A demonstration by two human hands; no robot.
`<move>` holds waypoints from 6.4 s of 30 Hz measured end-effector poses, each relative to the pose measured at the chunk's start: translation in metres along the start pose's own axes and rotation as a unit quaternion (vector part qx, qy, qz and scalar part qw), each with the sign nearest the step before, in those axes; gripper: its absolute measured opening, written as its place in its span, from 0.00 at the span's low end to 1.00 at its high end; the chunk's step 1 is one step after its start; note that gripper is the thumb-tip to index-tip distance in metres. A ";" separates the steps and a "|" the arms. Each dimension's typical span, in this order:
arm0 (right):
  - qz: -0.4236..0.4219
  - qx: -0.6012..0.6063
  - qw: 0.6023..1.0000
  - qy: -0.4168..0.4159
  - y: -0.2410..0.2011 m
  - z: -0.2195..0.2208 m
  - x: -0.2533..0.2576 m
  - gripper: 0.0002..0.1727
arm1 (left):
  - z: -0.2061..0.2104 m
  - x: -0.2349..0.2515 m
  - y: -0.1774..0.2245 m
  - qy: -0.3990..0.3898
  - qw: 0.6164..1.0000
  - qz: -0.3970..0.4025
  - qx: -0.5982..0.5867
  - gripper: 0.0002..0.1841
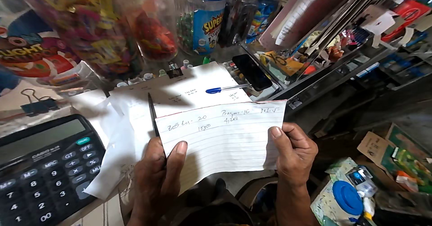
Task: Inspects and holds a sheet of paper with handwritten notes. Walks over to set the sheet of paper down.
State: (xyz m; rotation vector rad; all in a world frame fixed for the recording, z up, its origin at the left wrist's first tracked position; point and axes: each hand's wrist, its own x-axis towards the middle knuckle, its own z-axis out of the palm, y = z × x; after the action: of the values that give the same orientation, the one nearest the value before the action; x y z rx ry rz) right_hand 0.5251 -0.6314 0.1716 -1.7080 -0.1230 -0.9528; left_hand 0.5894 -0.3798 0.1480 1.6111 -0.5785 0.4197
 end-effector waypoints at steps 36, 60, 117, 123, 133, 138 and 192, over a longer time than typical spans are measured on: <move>0.002 0.009 1.000 0.005 0.001 -0.001 -0.001 0.06 | 0.000 0.000 0.000 0.002 1.000 -0.001 -0.004 0.08; 0.002 0.000 1.000 0.008 0.000 -0.003 0.000 0.06 | -0.001 0.000 0.001 -0.005 1.000 -0.008 0.006 0.09; 0.003 -0.004 1.000 0.019 -0.017 -0.014 0.006 0.08 | -0.005 -0.006 -0.004 -0.015 0.999 -0.001 -0.028 0.08; 0.002 -0.016 1.000 0.021 -0.015 -0.015 0.007 0.08 | -0.005 -0.005 -0.003 -0.018 1.000 0.004 -0.019 0.09; -0.004 -0.009 1.000 0.021 -0.016 -0.017 0.007 0.07 | -0.004 -0.004 -0.005 -0.012 0.999 0.000 -0.035 0.08; -0.013 -0.011 1.000 0.020 -0.015 -0.017 0.006 0.07 | -0.003 -0.004 -0.005 -0.004 1.000 -0.002 -0.025 0.08; -0.029 -0.009 0.999 0.024 -0.017 -0.014 0.006 0.07 | -0.001 -0.003 -0.006 0.003 1.000 0.000 -0.013 0.09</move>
State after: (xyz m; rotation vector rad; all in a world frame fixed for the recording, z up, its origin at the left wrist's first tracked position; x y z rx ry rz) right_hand 0.5127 -0.6394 0.1887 -1.7052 -0.1324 -1.0391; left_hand 0.5908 -0.3776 0.1412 1.5855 -0.5771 0.4144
